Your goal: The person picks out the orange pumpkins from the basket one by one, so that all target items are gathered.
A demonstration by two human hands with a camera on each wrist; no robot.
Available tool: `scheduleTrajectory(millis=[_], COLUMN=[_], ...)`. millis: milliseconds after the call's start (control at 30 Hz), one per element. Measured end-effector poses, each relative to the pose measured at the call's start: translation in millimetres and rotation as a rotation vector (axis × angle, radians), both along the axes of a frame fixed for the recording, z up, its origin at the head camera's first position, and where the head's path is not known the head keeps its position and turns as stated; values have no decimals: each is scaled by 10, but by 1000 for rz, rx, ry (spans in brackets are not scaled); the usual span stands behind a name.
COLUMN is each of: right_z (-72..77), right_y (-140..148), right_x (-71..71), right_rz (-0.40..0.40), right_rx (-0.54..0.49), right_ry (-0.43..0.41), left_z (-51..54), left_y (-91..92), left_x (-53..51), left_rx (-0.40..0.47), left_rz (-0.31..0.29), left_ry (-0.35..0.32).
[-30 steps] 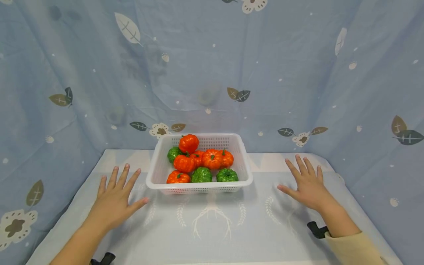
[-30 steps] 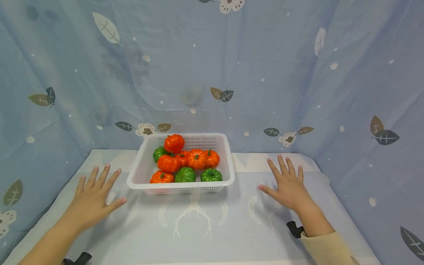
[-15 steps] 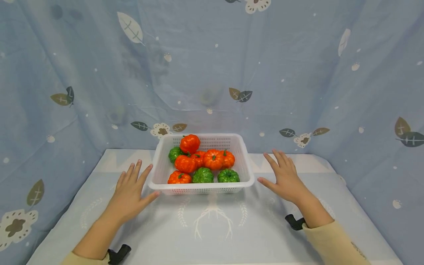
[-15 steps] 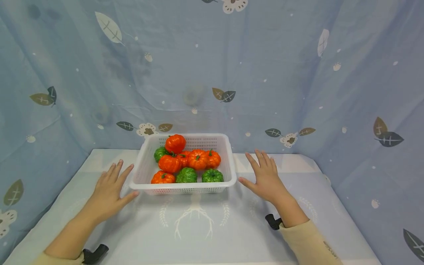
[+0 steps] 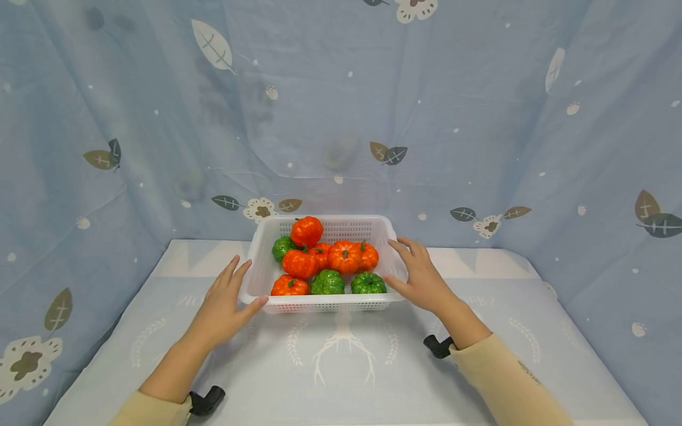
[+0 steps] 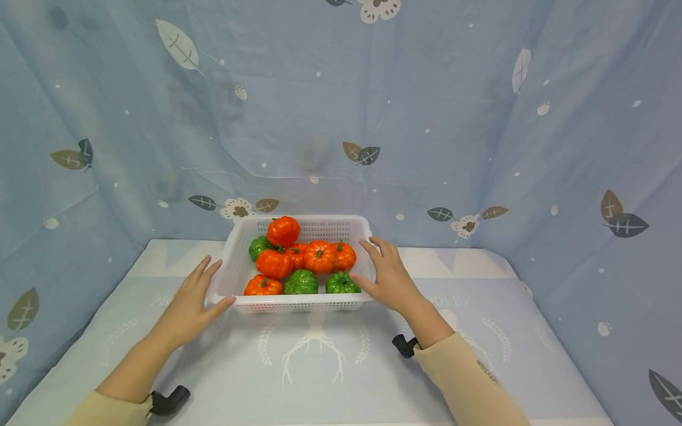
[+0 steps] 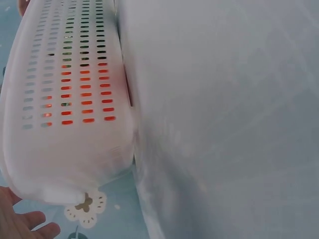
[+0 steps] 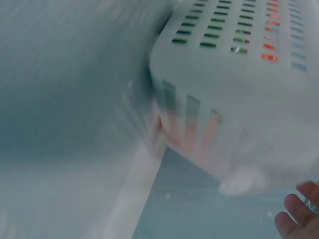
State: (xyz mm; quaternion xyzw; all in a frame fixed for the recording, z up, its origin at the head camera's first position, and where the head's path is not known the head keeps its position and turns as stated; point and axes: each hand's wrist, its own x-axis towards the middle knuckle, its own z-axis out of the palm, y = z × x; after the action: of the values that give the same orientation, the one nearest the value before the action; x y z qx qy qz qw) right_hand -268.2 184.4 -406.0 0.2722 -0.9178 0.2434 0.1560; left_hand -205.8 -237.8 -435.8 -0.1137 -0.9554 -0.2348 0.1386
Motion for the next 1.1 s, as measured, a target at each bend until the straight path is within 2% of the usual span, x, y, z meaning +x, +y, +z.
scheduleTrajectory(millis=[233, 433, 633, 867, 1100], right_z=[47, 83, 101, 31, -94], right_y=[-292, -503, -677, -817, -844], right_x=[-112, -220, -354, -517, -625], right_rz=[-3, -1, -34, -55, -61], right_rx=[-84, -102, -111, -128, -156], right_ry=[-123, -223, -338, -406, -472], left_z=[-48, -65, -68, -56, -69], left_y=[-10, -1, -2, 3, 35], left_x=[-35, -46, -59, -75, -81], left_rx=[73, 98, 123, 157, 262], left_rz=[-4, -5, -2, 5, 0], left_ry=[-39, -63, -91, -130, -162])
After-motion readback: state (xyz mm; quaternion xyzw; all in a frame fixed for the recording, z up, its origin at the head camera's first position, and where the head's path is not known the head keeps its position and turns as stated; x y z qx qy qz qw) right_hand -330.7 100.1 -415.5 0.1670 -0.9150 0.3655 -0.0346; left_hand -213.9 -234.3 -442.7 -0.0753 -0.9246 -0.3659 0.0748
